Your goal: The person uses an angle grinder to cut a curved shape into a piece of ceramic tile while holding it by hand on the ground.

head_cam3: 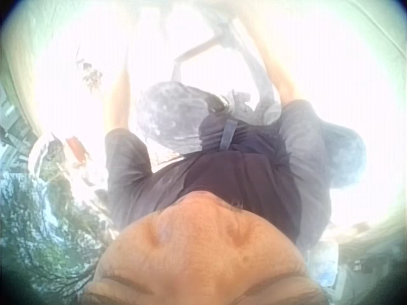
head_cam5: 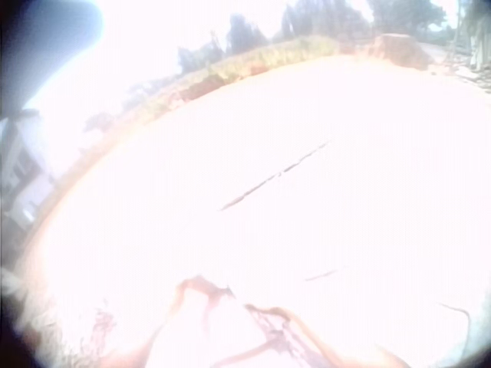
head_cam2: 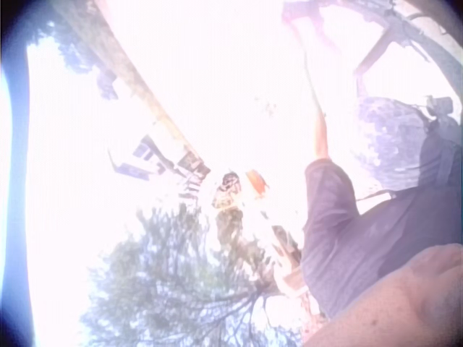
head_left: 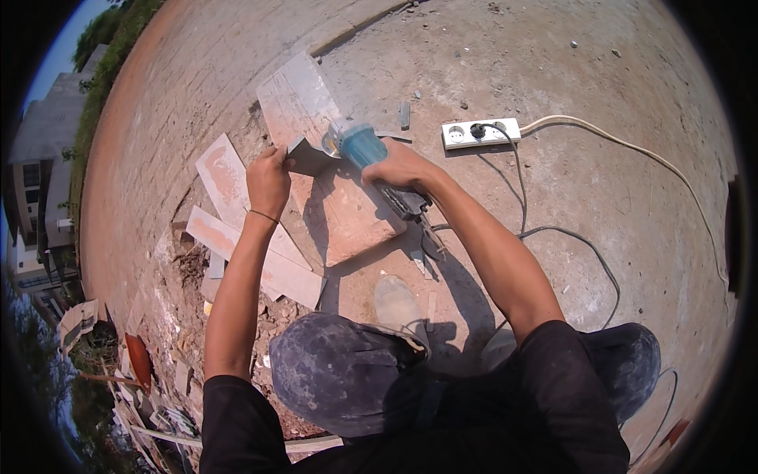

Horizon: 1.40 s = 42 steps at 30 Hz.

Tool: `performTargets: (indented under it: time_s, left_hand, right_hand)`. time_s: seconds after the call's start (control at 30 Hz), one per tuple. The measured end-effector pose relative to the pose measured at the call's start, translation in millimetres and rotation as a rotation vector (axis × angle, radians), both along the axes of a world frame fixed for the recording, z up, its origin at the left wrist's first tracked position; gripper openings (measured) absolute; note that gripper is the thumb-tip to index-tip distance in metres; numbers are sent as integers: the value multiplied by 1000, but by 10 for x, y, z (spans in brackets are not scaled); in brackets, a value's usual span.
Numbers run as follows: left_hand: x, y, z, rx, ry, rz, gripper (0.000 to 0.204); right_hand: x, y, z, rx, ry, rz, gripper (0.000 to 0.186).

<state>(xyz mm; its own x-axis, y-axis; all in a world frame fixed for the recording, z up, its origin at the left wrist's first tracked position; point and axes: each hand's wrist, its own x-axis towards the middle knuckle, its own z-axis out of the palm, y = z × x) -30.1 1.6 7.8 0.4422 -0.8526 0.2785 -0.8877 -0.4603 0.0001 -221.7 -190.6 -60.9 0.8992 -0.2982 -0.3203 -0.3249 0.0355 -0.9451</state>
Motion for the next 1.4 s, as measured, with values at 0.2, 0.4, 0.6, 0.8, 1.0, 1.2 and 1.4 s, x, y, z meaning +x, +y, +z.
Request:
performTargets:
  time_s: [0.2, 0.4, 0.6, 0.8, 1.0, 1.2, 1.4]
  left_hand:
    - [-44, -24, 13, -1, 3, 0, 13]
    - [-41, -15, 38, 8, -10, -3, 14]
    - [-8, -28, -21, -17, 2, -4, 16]
    - [-55, -7, 31, 13, -6, 21, 15]
    - [-14, -44, -2, 11, -16, 2, 17]
    - [2, 15, -7, 18, -6, 23, 19]
    - [-27, -28, -20, 12, 6, 11, 16]
  right_hand:
    - [-3, -58, -119, -53, 36, 40, 67]
    - [-25, 6, -32, -42, -15, -39, 67]
    - [-3, 6, -139, -50, -51, -26, 66]
    - [-48, 19, -109, -71, 15, -46, 63]
    - [-11, -2, -162, -26, -40, -41, 62]
    - [-43, -6, -46, -44, 7, 6, 62]
    - [-19, -74, -182, -85, 20, -18, 63]
